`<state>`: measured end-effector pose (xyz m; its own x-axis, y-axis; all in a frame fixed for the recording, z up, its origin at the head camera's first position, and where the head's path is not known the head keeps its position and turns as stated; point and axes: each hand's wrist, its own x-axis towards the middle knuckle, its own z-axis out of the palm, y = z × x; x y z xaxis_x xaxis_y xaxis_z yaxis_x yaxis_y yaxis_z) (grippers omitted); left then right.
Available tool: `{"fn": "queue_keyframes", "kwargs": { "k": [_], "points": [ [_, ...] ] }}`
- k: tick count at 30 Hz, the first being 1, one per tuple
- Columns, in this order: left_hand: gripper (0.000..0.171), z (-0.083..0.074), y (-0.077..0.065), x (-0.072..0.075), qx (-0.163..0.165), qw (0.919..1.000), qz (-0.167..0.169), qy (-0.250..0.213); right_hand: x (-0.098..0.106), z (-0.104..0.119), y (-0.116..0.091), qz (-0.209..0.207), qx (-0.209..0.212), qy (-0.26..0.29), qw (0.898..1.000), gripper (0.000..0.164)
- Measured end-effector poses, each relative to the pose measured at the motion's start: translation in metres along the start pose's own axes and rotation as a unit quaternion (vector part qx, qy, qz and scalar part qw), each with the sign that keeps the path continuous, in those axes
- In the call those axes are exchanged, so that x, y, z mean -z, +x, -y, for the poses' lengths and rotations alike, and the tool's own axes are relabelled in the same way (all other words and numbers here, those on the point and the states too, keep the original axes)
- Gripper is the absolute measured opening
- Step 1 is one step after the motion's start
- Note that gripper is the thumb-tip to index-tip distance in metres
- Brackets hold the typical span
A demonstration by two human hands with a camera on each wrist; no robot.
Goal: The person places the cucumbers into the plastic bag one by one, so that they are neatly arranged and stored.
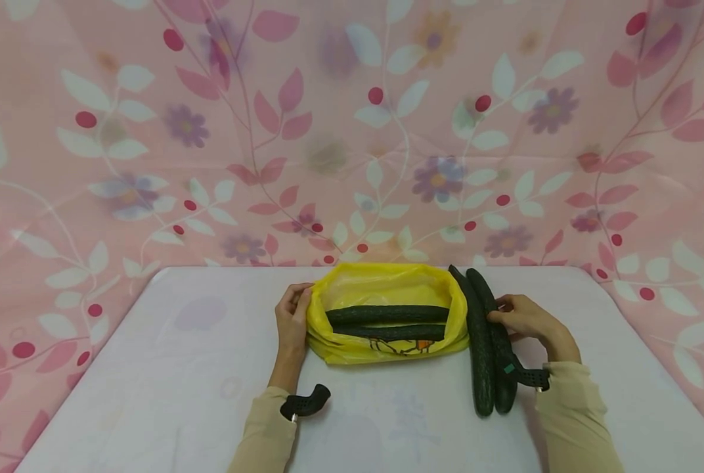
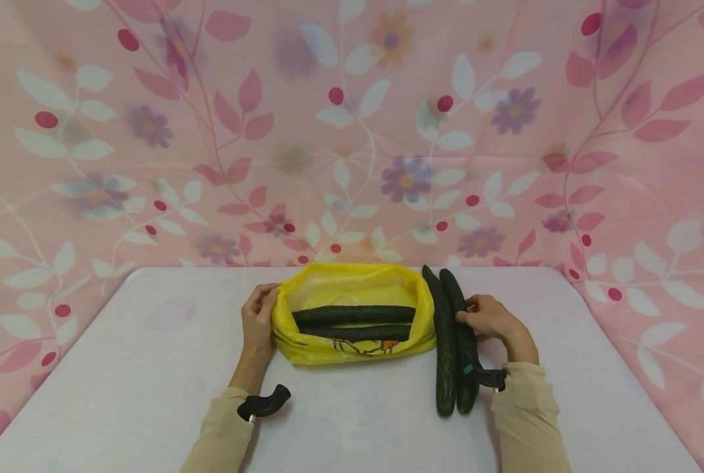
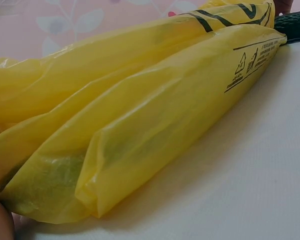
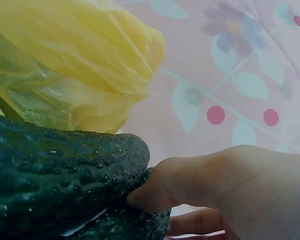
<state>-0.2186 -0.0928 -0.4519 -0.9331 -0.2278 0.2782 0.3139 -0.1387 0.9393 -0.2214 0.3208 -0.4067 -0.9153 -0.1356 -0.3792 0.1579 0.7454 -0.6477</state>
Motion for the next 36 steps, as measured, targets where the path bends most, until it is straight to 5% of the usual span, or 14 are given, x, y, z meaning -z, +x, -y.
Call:
{"fn": "queue_keyframes", "kwargs": {
  "k": [11,36],
  "points": [
    [0.023,-0.001,0.0,0.001,-0.001,1.0,-0.001,-0.007,0.003,-0.002,-0.001,-0.026,0.009,0.021,0.999,0.063],
    [0.023,-0.001,-0.001,-0.001,0.009,1.0,0.0,0.002,0.014,0.011,-0.018,-0.174,0.075,0.008,0.982,0.069]
  ]
}}
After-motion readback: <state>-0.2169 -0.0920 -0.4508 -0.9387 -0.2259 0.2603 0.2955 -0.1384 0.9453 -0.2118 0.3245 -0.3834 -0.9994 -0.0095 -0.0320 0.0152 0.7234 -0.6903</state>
